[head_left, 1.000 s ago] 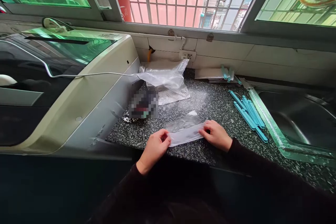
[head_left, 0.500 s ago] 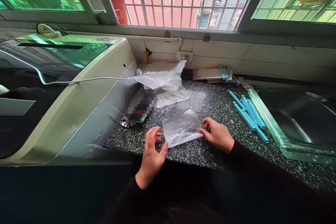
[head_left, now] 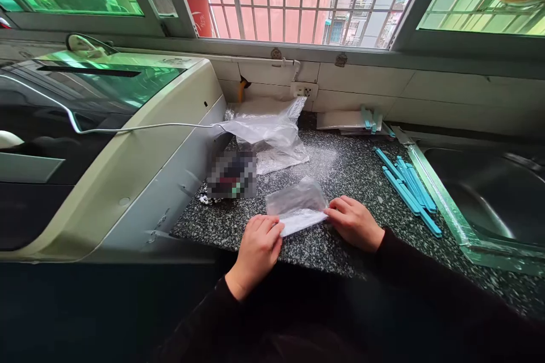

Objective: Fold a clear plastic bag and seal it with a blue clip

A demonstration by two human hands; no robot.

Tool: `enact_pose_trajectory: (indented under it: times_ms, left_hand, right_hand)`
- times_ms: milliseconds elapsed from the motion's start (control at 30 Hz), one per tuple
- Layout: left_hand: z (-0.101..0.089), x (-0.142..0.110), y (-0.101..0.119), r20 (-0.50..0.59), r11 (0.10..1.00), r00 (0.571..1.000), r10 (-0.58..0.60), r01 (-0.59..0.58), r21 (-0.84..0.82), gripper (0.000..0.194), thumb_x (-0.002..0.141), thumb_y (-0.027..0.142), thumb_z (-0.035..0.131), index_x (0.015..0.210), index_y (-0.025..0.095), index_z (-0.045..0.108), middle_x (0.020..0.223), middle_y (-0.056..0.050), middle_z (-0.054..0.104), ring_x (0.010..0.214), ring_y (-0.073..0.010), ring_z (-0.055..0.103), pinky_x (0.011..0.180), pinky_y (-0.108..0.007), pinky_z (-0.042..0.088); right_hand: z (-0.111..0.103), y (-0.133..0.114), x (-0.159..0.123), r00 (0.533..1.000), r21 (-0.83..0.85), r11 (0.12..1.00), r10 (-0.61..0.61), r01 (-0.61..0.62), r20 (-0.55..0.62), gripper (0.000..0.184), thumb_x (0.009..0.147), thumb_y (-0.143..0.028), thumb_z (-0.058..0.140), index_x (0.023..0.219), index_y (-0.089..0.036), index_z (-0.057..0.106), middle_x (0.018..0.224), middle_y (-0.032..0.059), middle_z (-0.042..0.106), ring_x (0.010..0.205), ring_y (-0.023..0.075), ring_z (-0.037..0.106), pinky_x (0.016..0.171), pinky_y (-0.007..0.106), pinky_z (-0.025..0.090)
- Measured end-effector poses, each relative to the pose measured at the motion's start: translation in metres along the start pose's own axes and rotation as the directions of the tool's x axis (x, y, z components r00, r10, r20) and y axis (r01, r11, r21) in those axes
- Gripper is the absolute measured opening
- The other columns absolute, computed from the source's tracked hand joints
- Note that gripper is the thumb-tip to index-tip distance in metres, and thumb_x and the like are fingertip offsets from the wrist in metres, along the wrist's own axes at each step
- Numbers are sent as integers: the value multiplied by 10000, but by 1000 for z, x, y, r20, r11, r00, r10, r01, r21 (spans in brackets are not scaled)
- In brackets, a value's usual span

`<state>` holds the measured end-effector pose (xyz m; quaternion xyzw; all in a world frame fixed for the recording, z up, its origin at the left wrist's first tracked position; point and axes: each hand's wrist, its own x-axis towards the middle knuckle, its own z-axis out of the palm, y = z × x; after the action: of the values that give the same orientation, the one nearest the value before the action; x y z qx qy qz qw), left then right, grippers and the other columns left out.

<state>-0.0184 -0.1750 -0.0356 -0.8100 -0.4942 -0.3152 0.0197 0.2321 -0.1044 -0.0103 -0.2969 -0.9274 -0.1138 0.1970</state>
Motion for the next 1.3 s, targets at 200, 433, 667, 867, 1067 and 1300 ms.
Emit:
enact_pose_trajectory:
  times_ms: [200,433,667,867,1067,1300]
  left_hand:
    - [-21,32,15,-77,987,986,150,-154,-54,136,762,81,514,831,158,601,907,-83,646,893,-213,539,858,-394,427]
    - [-52,95,7,-113,783,977,-182,74,-618,127,815,262,548,888,166,588,828,-54,629,810,-167,570,767,-305,434]
    - [-12,122,2,395,96,875,-279,435,-895,487,589,500,721,884,135,591,704,-11,581,651,-124,515,631,-241,386]
    - [10,149,5,423,60,848,-319,464,-884,355,551,411,756,686,141,569,630,19,550,581,-85,439,564,-212,302]
    - [25,175,1,542,42,831,-127,551,-834,375,520,403,780,696,133,588,607,23,543,549,-75,437,537,-202,291]
    - [47,166,-7,594,-172,797,-113,573,-801,467,514,474,777,801,133,637,644,8,557,553,-78,455,517,-195,326]
  right_hand:
    - [-11,-23,25,992,168,984,-37,57,-124,247,836,-353,535,935,-150,635,805,81,616,715,175,476,647,310,390]
    - [-43,-15,52,914,788,541,401,-295,67,271,829,-339,524,619,-168,536,582,-8,484,547,98,415,511,237,344]
    - [-31,2,36,679,910,-19,659,-414,323,370,654,-523,660,651,-165,570,607,-11,529,536,89,424,496,225,344]
    - [-25,20,22,631,900,-11,709,-435,314,412,619,-547,682,785,-177,610,706,15,596,633,126,498,600,255,409]
    - [-19,49,24,613,904,-67,713,-423,340,505,556,-616,684,740,-163,558,639,-5,550,544,94,432,491,218,329]
    - [-9,54,25,564,915,11,791,-404,239,451,598,-582,672,589,-170,490,564,-35,434,529,80,354,495,224,308]
